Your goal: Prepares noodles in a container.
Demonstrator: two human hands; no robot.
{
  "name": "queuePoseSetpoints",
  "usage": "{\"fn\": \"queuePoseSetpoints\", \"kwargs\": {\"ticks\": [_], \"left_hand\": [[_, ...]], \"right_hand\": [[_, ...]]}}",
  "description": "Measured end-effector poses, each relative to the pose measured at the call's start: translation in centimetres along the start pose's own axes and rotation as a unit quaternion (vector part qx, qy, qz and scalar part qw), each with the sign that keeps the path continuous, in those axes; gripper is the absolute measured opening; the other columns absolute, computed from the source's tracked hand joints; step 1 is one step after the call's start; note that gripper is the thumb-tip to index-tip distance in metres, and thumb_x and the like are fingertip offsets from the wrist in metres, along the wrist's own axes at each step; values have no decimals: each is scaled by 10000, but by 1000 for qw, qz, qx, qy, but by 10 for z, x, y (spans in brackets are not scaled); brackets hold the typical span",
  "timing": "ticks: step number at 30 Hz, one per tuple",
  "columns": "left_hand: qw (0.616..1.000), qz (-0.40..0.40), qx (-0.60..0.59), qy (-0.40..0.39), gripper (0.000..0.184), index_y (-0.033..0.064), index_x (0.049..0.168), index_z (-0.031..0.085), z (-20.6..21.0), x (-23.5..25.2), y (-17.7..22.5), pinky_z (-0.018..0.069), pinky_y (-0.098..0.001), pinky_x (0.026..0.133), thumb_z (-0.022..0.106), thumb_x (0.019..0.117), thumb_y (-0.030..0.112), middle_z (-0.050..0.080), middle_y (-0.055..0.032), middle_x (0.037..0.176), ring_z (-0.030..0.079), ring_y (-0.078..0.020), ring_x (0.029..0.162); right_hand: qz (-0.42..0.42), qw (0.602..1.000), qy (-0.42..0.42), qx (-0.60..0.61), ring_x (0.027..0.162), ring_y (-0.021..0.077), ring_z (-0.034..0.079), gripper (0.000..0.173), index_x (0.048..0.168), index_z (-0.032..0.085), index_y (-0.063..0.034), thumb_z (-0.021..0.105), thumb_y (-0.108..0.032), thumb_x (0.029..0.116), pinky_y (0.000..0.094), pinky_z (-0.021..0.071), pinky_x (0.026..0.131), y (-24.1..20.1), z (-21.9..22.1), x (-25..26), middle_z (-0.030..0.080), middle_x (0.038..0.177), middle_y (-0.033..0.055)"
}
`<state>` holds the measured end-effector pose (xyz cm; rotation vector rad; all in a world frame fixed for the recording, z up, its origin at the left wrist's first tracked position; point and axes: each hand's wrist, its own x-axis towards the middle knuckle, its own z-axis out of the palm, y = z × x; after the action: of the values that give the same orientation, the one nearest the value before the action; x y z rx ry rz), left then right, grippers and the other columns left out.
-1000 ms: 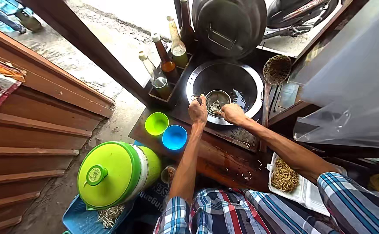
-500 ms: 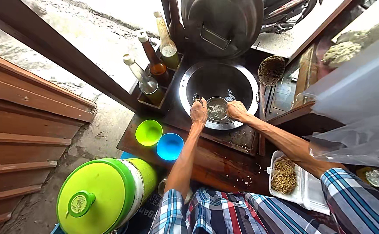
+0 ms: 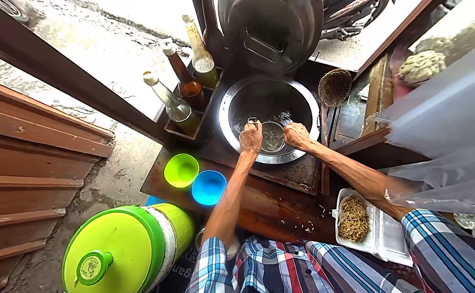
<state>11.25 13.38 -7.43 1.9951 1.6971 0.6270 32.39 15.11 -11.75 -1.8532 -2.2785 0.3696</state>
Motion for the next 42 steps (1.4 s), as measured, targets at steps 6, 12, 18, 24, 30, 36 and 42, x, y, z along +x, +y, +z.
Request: {"fn": "queuePoseSetpoints", "kwargs": {"ticks": [6,12,18,24,30,36,42], "left_hand": [[998,-17,34,-43,444,-48,1238,580,2,4,0,555,-497,923,394,1120,337,660,-256,1142,684,-388,1067],[999,9,32,-19,429,-71,1220,586,22,21,-9,562,-523,885,391,1121,299,658,-276,1130,690,-413,1035],[999,18,29,6,432,-77,1188,594,32,23,-14,569,-532,847,402,1118,304,662,-279,1096,696,-422,998],[1000,8,22,-11,396,-33,1163,599,0,1,-4,570,-500,852,419,1114,317,667,-244,1063,700,-380,975],[998,54,7,17,363,-31,1168,614,9,-3,-3,581,-509,806,462,1103,292,670,-248,1061,706,-391,923],[993,107,15,48,343,-37,1139,636,15,-1,-10,591,-488,756,481,1096,266,670,-241,1062,711,-376,862],[990,117,-7,73,346,-40,1116,644,24,-2,-17,594,-493,736,485,1096,266,678,-245,1049,714,-380,840]], "right_hand": [[80,990,-116,-26,1098,466,640,230,949,683,101,551,-85,976,598,492,910,-7,-14,11,669,1072,304],[83,991,-102,-10,1060,461,654,254,929,690,91,536,-104,986,605,496,885,-11,-25,1,676,1033,293],[66,994,-50,74,892,426,688,284,810,699,24,551,-153,977,610,496,753,-10,-10,-7,692,845,237],[27,999,37,9,897,462,673,200,842,660,75,578,-67,956,609,532,742,-2,0,-17,650,908,278],[18,998,56,34,887,445,680,225,864,682,35,567,-127,971,605,529,737,-6,4,-13,665,887,250],[14,998,50,39,829,424,672,206,814,655,16,578,-115,954,583,526,689,-10,-9,-25,641,835,233],[26,996,27,80,758,423,663,237,755,641,0,585,-131,944,594,497,626,-17,-13,-35,636,763,222]]}}
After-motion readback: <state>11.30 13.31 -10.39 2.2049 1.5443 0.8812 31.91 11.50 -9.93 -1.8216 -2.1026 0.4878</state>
